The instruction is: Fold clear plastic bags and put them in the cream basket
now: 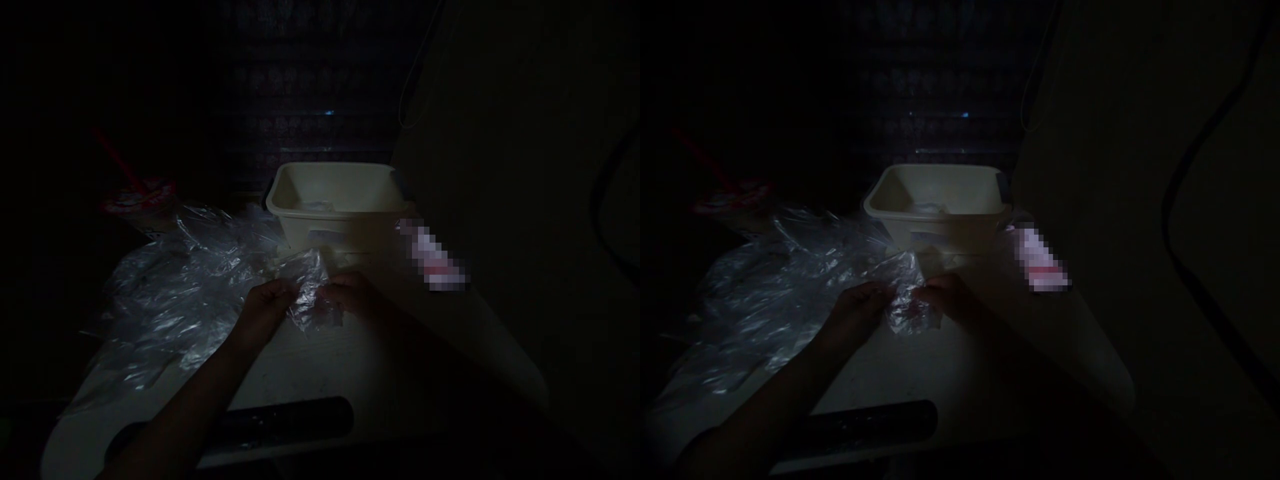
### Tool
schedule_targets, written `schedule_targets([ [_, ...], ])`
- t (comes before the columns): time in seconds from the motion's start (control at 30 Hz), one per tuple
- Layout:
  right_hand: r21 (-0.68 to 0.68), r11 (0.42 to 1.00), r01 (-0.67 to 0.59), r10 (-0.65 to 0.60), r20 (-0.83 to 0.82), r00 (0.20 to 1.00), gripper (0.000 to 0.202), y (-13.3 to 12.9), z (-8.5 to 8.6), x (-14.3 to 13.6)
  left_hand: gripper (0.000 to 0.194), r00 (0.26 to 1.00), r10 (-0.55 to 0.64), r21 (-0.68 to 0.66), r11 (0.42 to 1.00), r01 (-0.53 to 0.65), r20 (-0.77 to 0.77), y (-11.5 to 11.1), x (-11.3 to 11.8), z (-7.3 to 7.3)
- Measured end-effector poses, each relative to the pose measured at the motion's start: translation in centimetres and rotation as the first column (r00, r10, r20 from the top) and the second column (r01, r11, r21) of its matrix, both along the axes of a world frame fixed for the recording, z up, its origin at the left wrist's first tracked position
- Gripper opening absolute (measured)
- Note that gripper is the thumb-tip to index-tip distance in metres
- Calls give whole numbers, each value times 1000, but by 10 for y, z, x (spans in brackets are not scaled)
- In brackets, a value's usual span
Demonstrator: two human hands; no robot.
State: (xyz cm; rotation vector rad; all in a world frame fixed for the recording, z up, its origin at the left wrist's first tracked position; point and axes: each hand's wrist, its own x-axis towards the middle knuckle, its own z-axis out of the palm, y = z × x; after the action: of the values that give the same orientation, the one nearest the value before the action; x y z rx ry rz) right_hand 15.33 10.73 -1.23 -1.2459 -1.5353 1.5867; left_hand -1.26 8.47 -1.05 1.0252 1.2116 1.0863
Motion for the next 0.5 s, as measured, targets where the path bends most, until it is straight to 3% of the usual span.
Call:
schedule_targets([
  [0.2, 101, 990, -98, 92, 61, 994, 30, 2, 3, 4, 15, 997, -75, 7, 997, 75, 9, 0, 0, 4],
  [0.3, 91, 990, -108, 106, 33, 994, 31, 2, 1, 3, 11, 992, -125, 1, 992, 125, 2, -1, 1, 4],
  [0.5, 76, 986, -147, 148, -14, 989, 30, 3, 2, 2, 7, 993, -114, 23, 993, 113, 45, 0, -1, 0],
])
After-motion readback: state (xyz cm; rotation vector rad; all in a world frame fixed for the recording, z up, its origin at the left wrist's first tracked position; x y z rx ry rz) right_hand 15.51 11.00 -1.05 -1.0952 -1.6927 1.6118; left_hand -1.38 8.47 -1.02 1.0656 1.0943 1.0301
